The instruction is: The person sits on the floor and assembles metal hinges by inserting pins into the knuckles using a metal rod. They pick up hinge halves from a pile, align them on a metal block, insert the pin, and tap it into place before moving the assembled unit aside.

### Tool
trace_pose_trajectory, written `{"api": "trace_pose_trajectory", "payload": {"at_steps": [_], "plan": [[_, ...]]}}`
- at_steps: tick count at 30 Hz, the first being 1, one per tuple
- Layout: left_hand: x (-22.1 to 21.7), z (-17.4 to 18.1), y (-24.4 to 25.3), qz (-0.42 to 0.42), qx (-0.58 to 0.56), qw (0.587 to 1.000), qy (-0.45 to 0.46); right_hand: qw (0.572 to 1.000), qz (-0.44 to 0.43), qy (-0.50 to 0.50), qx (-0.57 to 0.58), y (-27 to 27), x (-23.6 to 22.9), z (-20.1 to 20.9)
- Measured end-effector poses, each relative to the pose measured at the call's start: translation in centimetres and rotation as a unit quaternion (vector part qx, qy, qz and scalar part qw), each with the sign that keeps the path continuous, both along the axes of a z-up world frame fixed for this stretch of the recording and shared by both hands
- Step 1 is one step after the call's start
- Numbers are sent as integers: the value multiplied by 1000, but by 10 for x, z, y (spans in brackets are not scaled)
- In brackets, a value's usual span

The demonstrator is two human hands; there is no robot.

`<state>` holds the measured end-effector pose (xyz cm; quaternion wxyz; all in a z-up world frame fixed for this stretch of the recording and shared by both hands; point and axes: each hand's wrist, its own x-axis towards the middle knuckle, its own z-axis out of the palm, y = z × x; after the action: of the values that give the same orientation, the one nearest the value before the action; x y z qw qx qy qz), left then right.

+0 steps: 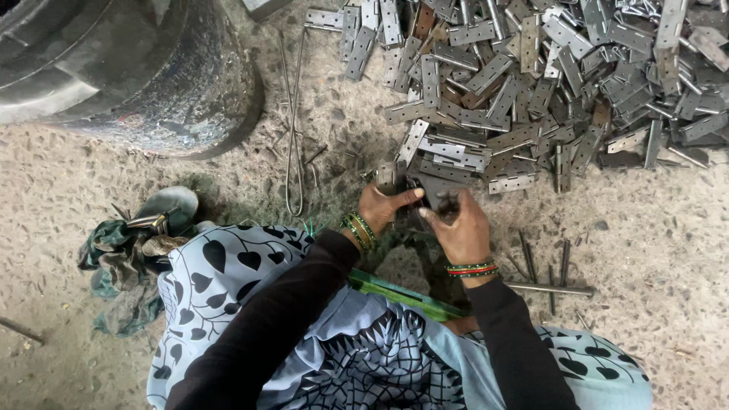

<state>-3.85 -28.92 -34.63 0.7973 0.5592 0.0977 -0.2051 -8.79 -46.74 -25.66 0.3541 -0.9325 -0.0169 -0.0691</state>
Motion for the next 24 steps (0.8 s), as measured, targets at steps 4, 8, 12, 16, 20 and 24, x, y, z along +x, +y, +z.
{"api": "trace_pose_trajectory", "payload": {"at_steps": [4, 8, 12, 16, 20, 24], "plan": [[5, -3, 1, 45, 97, 992, 70, 970, 17, 201, 132, -14, 8, -17], [0, -11, 1, 47, -20, 998, 25, 959, -31, 229, 166, -22, 11, -23], [3, -14, 2, 47, 16, 999, 1, 971, -49, 218, 80, -16, 12, -14], [2, -11, 4, 73, 11, 996, 43, 995, 75, 46, -55, 6, 4, -5], [2, -2, 4, 66, -1, 998, -18, 995, 46, 86, -28, 16, 2, 6], [4, 6, 6, 34, 78, 996, -2, 989, 62, 103, 83, 10, 5, 13]]}}
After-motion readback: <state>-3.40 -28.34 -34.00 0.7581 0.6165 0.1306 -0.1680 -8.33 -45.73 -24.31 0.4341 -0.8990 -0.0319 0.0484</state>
